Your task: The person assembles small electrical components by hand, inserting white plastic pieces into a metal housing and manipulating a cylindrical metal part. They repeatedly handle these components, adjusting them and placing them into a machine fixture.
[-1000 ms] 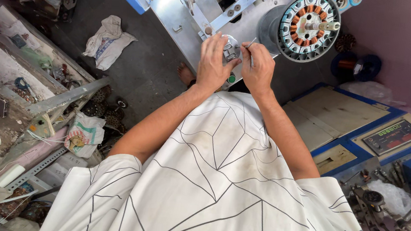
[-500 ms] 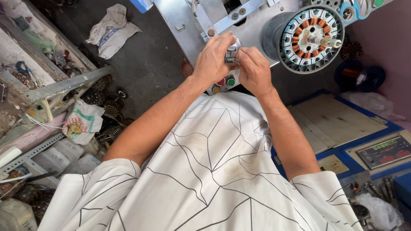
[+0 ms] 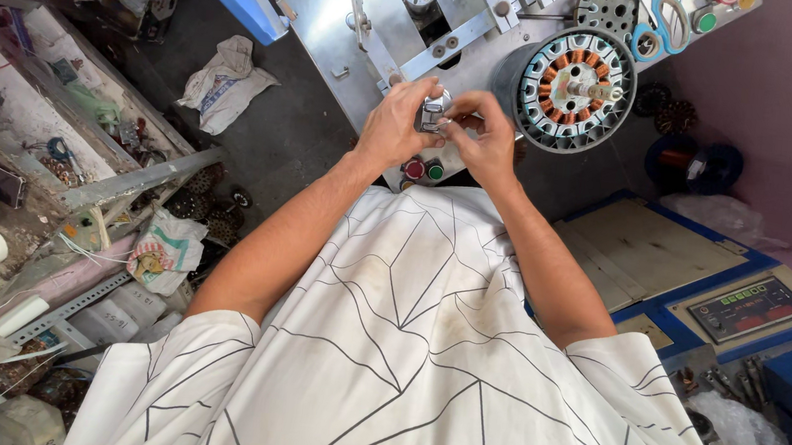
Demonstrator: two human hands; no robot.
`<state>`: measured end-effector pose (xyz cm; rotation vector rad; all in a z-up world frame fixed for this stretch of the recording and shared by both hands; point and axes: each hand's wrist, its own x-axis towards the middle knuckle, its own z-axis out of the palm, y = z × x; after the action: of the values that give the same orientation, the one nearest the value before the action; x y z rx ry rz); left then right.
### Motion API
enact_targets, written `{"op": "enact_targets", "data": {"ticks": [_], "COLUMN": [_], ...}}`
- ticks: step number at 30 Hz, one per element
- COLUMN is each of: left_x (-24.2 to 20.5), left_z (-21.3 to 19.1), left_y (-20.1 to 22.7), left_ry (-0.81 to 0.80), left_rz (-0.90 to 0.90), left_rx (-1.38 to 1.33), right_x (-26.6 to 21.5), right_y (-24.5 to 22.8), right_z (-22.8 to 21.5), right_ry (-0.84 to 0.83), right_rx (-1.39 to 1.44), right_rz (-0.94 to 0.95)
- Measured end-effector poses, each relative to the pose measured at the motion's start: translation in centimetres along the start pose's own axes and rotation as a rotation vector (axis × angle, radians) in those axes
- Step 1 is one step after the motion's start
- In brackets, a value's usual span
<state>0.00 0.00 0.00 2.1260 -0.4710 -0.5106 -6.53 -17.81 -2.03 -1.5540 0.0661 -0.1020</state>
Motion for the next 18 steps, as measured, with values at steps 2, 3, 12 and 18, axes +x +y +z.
{"op": "enact_targets", "data": {"ticks": [2, 3, 12, 18], "left_x": [0.0, 0.0, 0.1, 0.3], "left_z": [0.0, 0.0, -0.9, -1.3], "left_y": [-0.2, -0.3, -0.3, -1.1], "left_ry": [0.005, 0.01, -0.057, -0.065], "left_rz": [0.022, 0.035, 0.027, 0.176], "left_rx": [0.015, 0.023, 0.019, -0.014], "right_x": [-0.1, -0.1, -1.0, -0.9], "right_y": [1.5, 1.9, 1.0, 0.0], "right_z": [0.0, 0.0, 0.5, 0.3], "right_ry": [0.048, 0.071, 0.023, 0.052], "right_rx": [0.123, 0.183, -0.032, -0.133], "right_rz": [0.104, 0.154, -0.032, -0.067]}}
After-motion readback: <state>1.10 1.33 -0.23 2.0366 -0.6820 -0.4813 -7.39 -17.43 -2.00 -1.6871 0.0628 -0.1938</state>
